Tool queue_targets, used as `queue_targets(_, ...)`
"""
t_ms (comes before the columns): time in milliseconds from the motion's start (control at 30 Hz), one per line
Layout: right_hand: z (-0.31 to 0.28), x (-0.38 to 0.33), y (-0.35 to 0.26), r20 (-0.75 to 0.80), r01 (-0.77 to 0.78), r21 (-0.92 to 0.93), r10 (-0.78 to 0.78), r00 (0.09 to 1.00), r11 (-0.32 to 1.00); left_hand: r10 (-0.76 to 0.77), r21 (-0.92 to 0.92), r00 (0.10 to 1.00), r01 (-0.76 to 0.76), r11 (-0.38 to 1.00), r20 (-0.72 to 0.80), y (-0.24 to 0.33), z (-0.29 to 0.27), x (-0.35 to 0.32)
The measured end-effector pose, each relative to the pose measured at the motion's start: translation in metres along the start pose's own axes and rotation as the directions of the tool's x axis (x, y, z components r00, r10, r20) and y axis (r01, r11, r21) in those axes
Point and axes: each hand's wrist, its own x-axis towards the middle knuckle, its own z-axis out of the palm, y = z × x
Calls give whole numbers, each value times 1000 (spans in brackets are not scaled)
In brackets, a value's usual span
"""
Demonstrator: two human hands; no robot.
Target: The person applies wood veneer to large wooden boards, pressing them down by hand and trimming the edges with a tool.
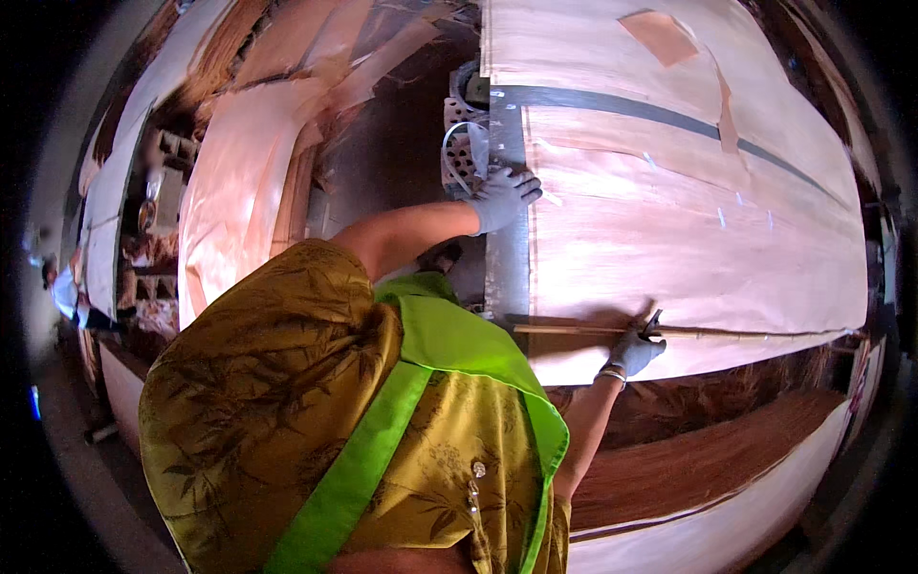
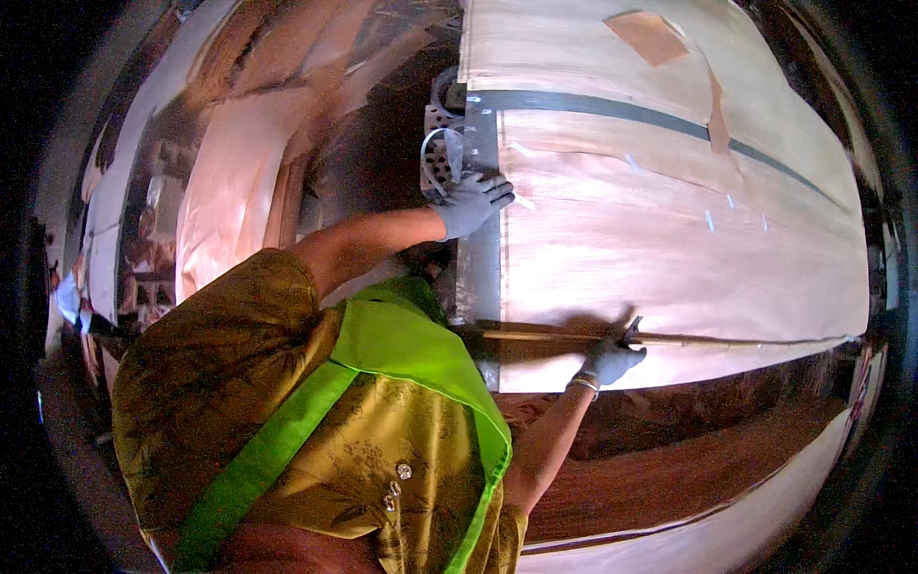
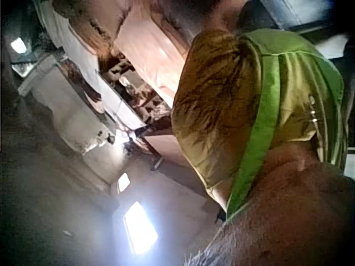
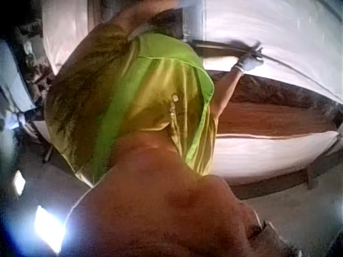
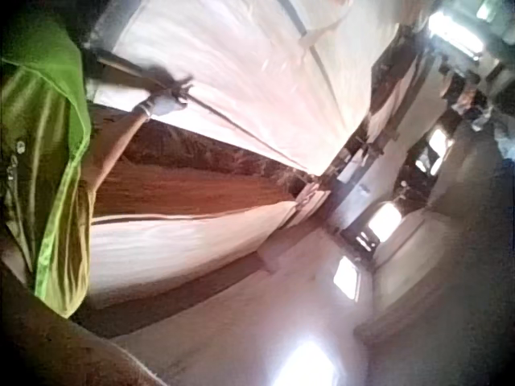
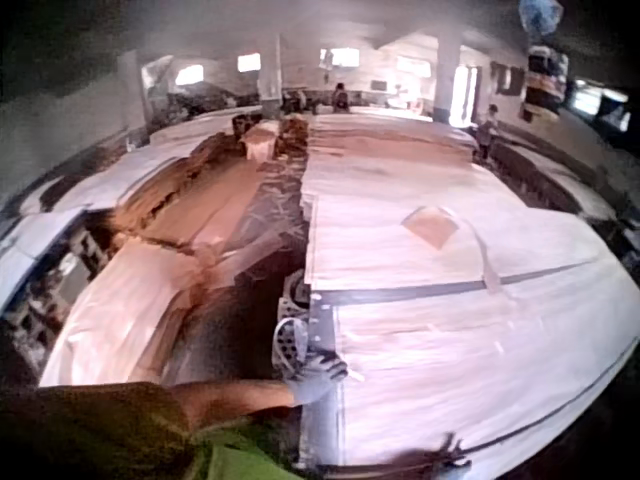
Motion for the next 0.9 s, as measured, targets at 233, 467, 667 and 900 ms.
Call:
queue_targets(233, 3, -7, -7, 40, -275, 133, 272, 961, 952, -284, -829, 959, 155, 538, -5, -80, 22, 50)
queue_targets(467, -17, -50, 1, -32, -341, 639, 467, 884, 689, -271, -646, 641, 469, -602, 718, -152, 46, 122)
queue_targets(667, -7, -125, -28, -100, -319, 521, 428, 898, 792, -293, -813, 772, 580, -39, 564, -163, 39, 142)
queue_targets(900, 18, -122, -68, -68, -305, 563, 411, 909, 768, -165, -487, 940, 299, 821, 298, -171, 71, 176)
